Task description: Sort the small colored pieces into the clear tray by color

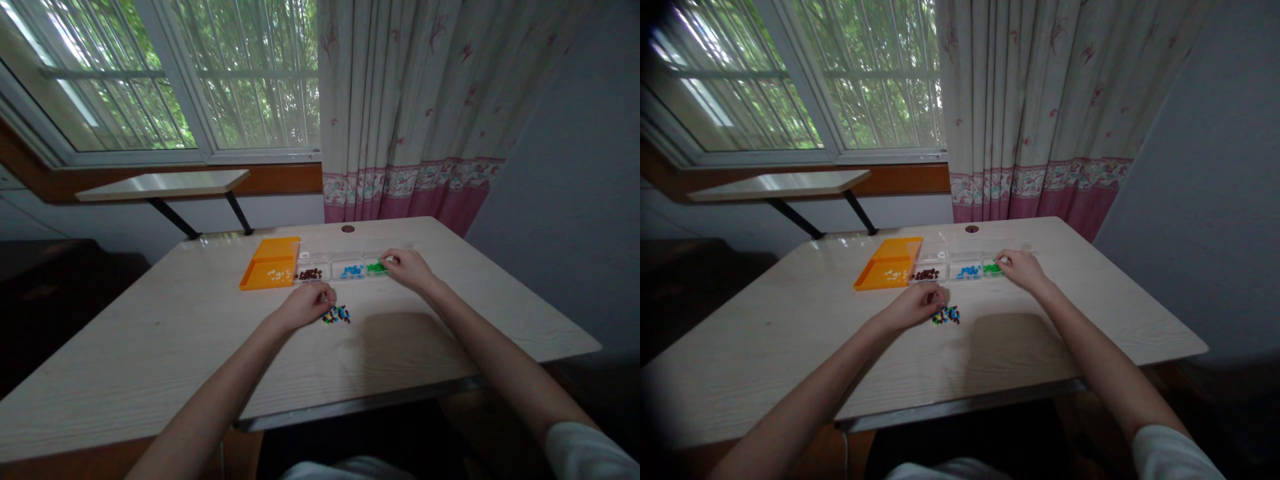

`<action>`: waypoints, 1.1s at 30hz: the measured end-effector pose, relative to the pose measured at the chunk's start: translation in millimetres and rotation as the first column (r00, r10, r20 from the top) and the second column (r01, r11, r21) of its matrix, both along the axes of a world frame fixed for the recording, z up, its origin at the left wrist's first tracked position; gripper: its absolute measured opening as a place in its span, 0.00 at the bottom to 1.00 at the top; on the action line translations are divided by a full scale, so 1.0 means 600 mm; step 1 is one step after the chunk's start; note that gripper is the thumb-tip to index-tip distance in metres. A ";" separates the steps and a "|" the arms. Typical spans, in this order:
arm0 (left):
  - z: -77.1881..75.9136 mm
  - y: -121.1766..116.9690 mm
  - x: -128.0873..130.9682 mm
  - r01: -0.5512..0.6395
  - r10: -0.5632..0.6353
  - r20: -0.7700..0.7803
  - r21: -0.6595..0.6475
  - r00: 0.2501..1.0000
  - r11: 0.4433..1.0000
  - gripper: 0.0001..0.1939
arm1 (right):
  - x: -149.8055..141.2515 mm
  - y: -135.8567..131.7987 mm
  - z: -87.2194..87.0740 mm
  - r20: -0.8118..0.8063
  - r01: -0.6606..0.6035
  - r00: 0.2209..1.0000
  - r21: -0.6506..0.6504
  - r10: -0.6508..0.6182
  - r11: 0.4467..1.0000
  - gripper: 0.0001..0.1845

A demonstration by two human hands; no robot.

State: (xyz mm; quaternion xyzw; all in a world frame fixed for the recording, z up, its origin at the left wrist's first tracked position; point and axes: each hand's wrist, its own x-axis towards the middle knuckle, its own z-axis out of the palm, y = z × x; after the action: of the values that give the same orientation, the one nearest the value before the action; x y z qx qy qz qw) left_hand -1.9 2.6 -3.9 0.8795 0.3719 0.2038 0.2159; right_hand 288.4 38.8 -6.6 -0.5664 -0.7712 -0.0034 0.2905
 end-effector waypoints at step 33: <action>-0.015 -0.005 0.027 -0.028 0.201 0.424 -0.380 0.883 0.925 0.12 | -0.138 -0.077 -0.028 -0.143 -0.397 0.910 -0.036 0.389 0.917 0.10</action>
State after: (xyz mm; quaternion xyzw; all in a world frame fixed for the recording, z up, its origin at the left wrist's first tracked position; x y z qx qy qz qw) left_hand 14.5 -0.5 -13.0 0.7280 0.3943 0.3443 0.4427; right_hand 205.5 -7.5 -23.6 -0.4076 -0.8480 0.1178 0.3176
